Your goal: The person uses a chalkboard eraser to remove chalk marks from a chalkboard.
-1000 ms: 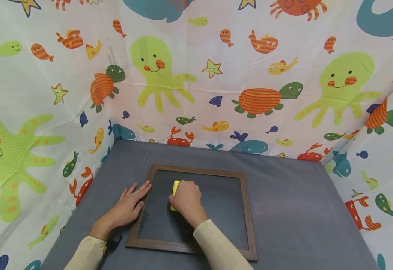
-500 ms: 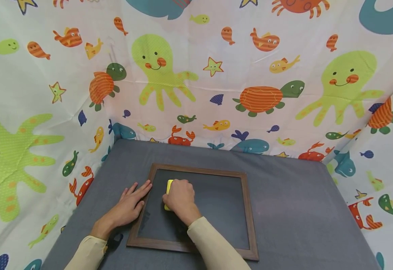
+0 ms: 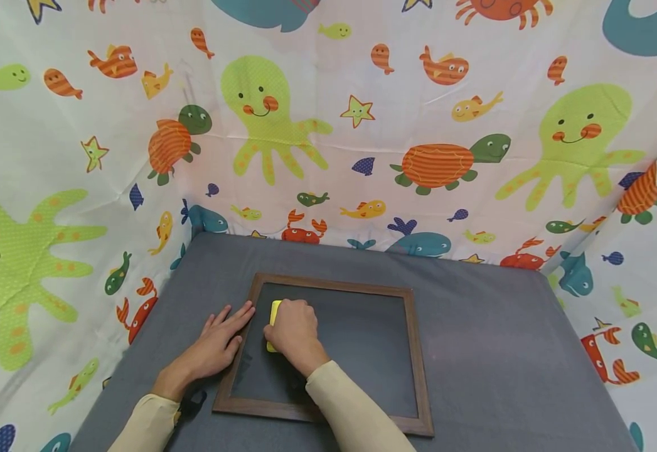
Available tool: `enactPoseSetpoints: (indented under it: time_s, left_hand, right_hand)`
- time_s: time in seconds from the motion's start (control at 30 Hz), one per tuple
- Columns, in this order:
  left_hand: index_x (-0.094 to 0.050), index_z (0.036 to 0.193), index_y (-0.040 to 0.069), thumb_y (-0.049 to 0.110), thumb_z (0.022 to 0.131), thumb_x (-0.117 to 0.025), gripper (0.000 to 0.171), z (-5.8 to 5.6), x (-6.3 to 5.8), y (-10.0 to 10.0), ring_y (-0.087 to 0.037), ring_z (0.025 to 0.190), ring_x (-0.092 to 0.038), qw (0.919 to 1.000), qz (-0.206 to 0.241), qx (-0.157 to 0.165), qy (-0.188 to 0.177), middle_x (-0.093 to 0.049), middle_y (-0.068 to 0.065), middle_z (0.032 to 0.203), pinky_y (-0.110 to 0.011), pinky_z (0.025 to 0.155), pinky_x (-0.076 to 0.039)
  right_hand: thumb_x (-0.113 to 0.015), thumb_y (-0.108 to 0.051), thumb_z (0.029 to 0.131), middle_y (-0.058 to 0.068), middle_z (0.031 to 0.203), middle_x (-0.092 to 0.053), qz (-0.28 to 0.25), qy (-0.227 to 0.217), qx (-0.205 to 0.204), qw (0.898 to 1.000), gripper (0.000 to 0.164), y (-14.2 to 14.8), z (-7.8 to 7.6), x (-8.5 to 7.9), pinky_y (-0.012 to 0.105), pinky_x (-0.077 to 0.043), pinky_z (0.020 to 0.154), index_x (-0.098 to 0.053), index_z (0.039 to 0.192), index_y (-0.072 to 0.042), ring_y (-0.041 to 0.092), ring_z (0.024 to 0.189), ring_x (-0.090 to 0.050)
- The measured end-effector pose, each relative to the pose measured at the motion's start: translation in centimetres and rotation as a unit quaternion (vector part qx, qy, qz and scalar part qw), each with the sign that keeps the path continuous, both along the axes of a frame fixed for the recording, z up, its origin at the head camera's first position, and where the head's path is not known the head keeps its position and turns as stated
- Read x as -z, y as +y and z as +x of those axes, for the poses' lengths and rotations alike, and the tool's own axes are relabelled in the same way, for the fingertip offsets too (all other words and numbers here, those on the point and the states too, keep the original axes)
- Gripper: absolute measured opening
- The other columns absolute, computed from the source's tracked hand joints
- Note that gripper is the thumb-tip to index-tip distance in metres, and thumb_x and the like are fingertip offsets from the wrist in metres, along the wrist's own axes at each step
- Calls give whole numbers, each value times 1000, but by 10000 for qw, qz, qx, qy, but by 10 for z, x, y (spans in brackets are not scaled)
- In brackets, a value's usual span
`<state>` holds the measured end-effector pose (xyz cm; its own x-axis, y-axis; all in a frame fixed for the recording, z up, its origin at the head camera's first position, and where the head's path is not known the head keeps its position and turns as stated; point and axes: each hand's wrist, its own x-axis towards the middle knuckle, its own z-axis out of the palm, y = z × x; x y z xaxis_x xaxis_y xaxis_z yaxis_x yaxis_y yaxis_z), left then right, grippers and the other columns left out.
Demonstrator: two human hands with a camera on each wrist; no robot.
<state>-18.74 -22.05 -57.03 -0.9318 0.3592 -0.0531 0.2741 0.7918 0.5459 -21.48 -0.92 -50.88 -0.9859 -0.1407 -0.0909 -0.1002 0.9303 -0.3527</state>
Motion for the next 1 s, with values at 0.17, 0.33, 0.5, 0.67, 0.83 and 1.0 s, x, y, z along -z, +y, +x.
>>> enactPoseSetpoints:
  time_s: [0.17,0.33,0.5,0.67,0.83,1.0]
  left_hand:
    - [-37,173,13,9,111,-56,64,0,-2,0,-53,167,-16,10000,-8,-8,3,-26,-3,183,-82,127,-7]
    - [-37,172,11,9,112,-55,63,0,-3,0,-53,167,-16,10000,40,50,25,-26,-5,182,-82,127,-7]
    - [-36,173,11,9,113,-54,63,0,-3,0,-53,167,-15,9999,52,93,7,-25,-5,183,-82,127,-7]
    - [-36,173,11,8,112,-54,63,0,-3,1,-53,167,-15,9999,82,92,0,-25,-5,183,-82,127,-8]
    - [-36,173,11,8,111,-54,64,0,-2,1,-54,167,-15,9999,94,61,-41,-25,-5,183,-82,127,-8]
    - [-36,173,12,8,111,-53,64,1,-2,1,-54,167,-14,9999,96,8,-66,-26,-4,183,-81,128,-7]
  right_hand:
    - [-89,-44,88,6,77,-63,46,71,13,10000,44,0,-1,-1,38,-60,58,-72,96,-4,21,63,-61]
    - [-90,-47,87,7,81,-65,119,63,16,9999,48,0,-2,1,40,-61,61,-74,99,-4,23,68,-63]
    - [-90,-48,87,7,83,-66,114,46,23,9999,50,0,-2,1,41,-61,63,-74,101,-3,24,71,-64]
    - [-90,-47,86,7,83,-65,34,30,37,10000,50,3,-2,1,41,-61,65,-73,101,-3,24,72,-63]
    - [-90,-46,86,7,82,-63,14,20,1,10000,49,6,-1,0,40,-61,64,-72,98,-3,23,70,-61]
    - [-90,-46,86,6,80,-62,-7,15,-16,10000,47,12,0,-1,39,-59,62,-71,95,-4,22,67,-59]
